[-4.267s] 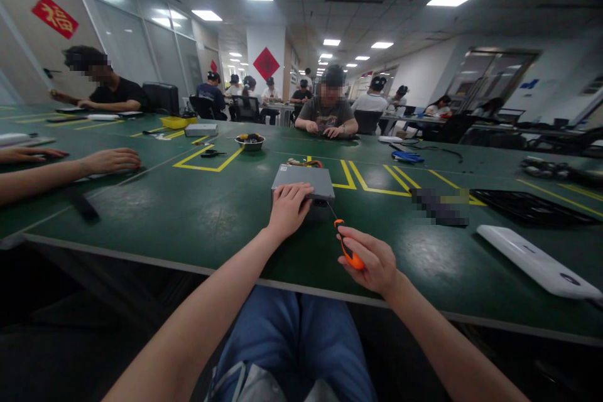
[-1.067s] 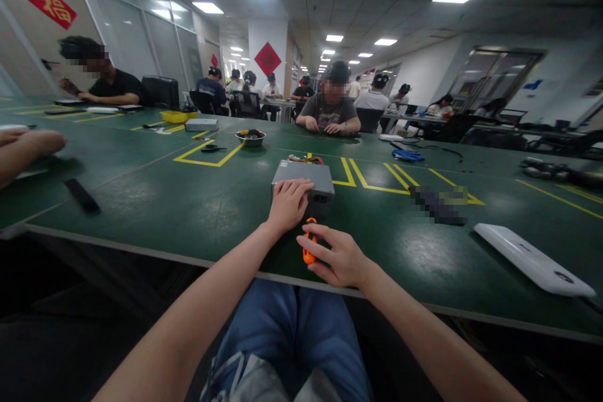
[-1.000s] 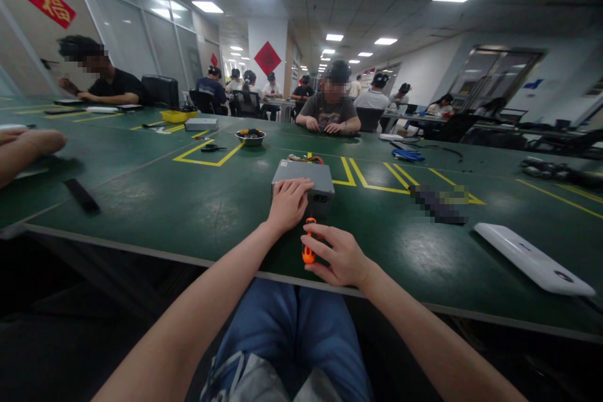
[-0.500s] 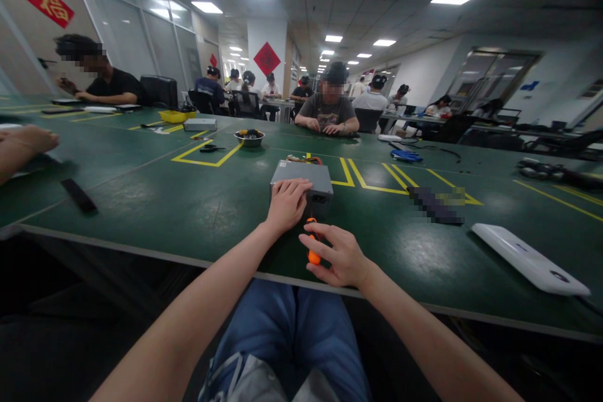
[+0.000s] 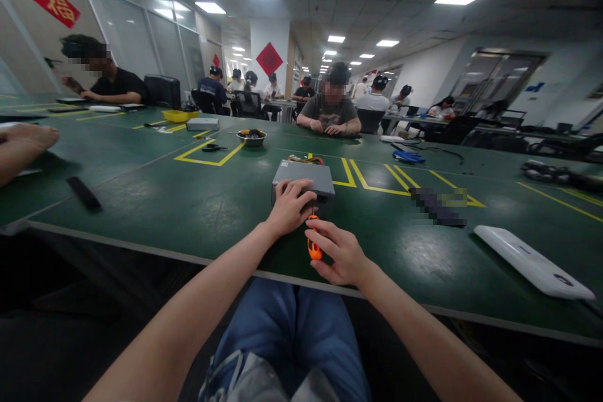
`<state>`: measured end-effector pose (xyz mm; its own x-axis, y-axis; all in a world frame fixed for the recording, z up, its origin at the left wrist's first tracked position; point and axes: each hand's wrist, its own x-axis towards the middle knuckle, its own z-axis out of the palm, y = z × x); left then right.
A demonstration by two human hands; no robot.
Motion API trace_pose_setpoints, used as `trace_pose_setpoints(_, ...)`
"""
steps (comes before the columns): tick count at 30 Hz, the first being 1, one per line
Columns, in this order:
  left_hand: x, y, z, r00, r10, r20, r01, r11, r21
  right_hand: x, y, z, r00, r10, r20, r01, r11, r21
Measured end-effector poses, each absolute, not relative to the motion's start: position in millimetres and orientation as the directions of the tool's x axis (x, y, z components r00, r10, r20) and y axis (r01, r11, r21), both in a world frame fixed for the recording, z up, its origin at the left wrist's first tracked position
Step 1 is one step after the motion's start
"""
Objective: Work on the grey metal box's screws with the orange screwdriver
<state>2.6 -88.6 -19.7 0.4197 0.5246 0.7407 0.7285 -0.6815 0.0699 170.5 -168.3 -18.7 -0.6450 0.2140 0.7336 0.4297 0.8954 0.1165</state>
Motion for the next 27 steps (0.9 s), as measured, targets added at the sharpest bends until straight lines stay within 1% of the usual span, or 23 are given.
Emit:
trace_pose_setpoints(2, 2.5, -86.8, -21.4, 0.404, 0.511, 0.759, 0.721, -0.688, 0.079, 169.0, -169.2, -17.3, -0.647, 0.198, 0.737, 0.447, 0.881, 0.157)
trace_pose_setpoints(4, 2.2, -85.2, -22.6, 0.388, 0.508, 0.769, 0.718, -0.690, 0.093, 167.2, -169.1, -17.6, -0.629, 0.178, 0.757, 0.449, 0.878, 0.167)
trace_pose_setpoints(7, 1.9, -83.3, -23.4, 0.389, 0.514, 0.764, 0.716, -0.691, 0.100, 165.7, -167.6, -19.3, -0.603, 0.188, 0.775, 0.428, 0.896, 0.116)
trace_pose_setpoints(10, 2.3, -81.6, -24.1, 0.389, 0.528, 0.755, 0.719, -0.687, 0.110, 166.7, -166.9, -18.6, -0.620, 0.218, 0.754, 0.407, 0.911, 0.071)
trace_pose_setpoints(14, 2.9, -80.8, -24.3, 0.383, 0.535, 0.753, 0.720, -0.684, 0.120, 168.6, -168.3, -15.0, -0.687, 0.233, 0.688, 0.430, 0.894, 0.126)
trace_pose_setpoints(16, 3.1, -81.8, -23.3, 0.385, 0.530, 0.756, 0.714, -0.690, 0.120, 168.6, -168.7, -15.0, -0.678, 0.222, 0.701, 0.436, 0.889, 0.140)
trace_pose_setpoints(20, 4.0, -85.3, -20.7, 0.370, 0.539, 0.757, 0.706, -0.692, 0.147, 168.0, -166.8, -19.7, -0.605, 0.176, 0.777, 0.392, 0.915, 0.097)
trace_pose_setpoints(22, 4.4, -86.4, -19.9, 0.343, 0.553, 0.759, 0.711, -0.681, 0.175, 168.4, -165.5, -21.6, -0.587, 0.186, 0.788, 0.369, 0.928, 0.056)
trace_pose_setpoints(25, 4.6, -86.8, -19.5, 0.329, 0.552, 0.766, 0.725, -0.667, 0.169, 169.8, -165.1, -21.5, -0.623, 0.229, 0.748, 0.360, 0.933, 0.014)
trace_pose_setpoints(27, 4.7, -86.6, -19.2, 0.338, 0.539, 0.771, 0.735, -0.663, 0.141, 170.5, -166.2, -19.9, -0.662, 0.249, 0.707, 0.378, 0.925, 0.027)
